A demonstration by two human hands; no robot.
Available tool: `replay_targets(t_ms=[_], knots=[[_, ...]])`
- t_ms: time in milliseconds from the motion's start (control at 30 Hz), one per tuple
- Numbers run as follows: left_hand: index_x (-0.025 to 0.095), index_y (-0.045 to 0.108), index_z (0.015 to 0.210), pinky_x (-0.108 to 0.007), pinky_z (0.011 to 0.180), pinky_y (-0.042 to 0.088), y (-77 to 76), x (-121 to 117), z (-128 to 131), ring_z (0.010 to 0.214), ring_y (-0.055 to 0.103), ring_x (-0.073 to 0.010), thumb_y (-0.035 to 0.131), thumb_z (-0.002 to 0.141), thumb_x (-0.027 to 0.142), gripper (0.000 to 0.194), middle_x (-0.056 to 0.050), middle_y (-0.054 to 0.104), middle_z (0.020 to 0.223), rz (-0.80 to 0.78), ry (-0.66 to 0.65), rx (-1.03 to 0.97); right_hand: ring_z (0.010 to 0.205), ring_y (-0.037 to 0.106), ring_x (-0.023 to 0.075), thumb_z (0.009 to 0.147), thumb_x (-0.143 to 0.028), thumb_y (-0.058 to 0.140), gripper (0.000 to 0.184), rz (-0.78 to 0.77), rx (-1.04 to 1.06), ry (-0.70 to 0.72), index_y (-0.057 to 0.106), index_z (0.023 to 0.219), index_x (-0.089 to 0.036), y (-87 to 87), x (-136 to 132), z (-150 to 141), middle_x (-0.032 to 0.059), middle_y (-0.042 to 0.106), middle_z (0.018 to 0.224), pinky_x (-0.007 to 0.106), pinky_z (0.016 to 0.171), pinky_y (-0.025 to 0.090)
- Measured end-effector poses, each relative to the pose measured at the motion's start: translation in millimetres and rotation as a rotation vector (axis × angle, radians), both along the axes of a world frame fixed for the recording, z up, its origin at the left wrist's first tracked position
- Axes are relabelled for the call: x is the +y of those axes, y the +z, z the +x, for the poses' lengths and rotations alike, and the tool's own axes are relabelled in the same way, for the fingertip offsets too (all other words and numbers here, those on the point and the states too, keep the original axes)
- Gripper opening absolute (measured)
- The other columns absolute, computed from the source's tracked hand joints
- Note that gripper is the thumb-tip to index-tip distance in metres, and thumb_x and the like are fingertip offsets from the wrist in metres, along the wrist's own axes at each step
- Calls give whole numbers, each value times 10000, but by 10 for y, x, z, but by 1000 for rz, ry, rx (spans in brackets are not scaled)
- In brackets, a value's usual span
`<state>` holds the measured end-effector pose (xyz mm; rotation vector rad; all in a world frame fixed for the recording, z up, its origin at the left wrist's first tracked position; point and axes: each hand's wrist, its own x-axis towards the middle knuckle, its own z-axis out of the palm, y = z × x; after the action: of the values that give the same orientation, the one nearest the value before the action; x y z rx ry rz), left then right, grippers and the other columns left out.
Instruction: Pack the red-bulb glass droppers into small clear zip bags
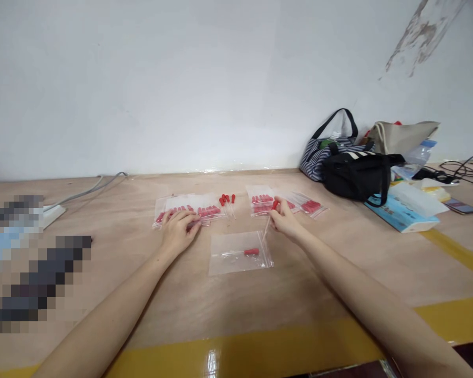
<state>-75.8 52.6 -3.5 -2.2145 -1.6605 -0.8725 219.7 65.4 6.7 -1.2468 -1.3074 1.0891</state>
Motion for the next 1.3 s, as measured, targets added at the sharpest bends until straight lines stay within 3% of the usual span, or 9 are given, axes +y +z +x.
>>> replay_targets(t_ms=[167,467,567,733,967,1067,1167,1233,1300], knots=[[222,677,754,-307,733,392,119,123,-79,792,594,-207,518,800,370,222,-27,672,812,-94,-6,-85,335,331,48,627,-240,473,491,-11,166,-51,309,1090,-221,-69,-302,216,-124,366,534,179,359,216],[180,689,793,-223,544,421,309,436,-296,605,595,-152,606,709,370,223,-20,689,735,-244,112,-553,307,343,47,591,-225,488,552,-65,282,12,282,1103,-243,-133,-328,157,-135,408,540,166,315,219],[190,694,776,-228,571,424,271,416,-266,629,601,-155,625,700,379,216,-17,691,746,-239,62,-489,289,328,52,613,-218,479,516,-93,267,48,297,1095,-240,-175,-375,137,-142,390,493,165,303,217],[214,696,752,-271,655,429,31,298,-85,689,600,-174,597,758,348,167,-21,679,725,-74,-103,-198,301,329,49,607,-197,490,434,-120,302,37,347,1014,-235,-213,-383,145,-135,390,480,158,298,214],[181,663,792,-274,720,447,-78,247,112,743,605,-164,550,796,309,171,-34,678,789,7,-320,-180,315,342,37,580,-178,490,380,-147,351,37,365,936,-230,-239,-349,169,-109,445,550,153,298,199],[179,629,899,-283,783,447,16,240,-14,844,599,-178,520,796,337,218,-46,658,896,34,-177,-327,316,342,39,573,-173,488,387,-170,367,30,361,934,-232,-242,-355,170,-111,434,540,151,300,193],[167,595,893,-354,814,430,154,276,-318,909,577,-233,474,799,320,216,-87,625,914,12,277,-433,318,343,43,573,-176,495,388,-175,378,37,359,932,-231,-235,-362,163,-116,413,519,151,304,190],[145,573,878,-424,857,388,207,324,-562,1027,510,-315,622,671,325,279,-154,579,999,-107,520,-427,320,343,42,572,-178,499,384,-182,385,40,360,926,-231,-231,-363,158,-115,413,519,151,308,188],[136,540,869,-448,836,388,199,380,-776,1041,490,-360,750,508,350,470,-197,539,1056,-257,573,-552,322,344,40,569,-181,503,381,-192,388,35,361,919,-231,-228,-362,155,-112,422,529,151,310,184]])
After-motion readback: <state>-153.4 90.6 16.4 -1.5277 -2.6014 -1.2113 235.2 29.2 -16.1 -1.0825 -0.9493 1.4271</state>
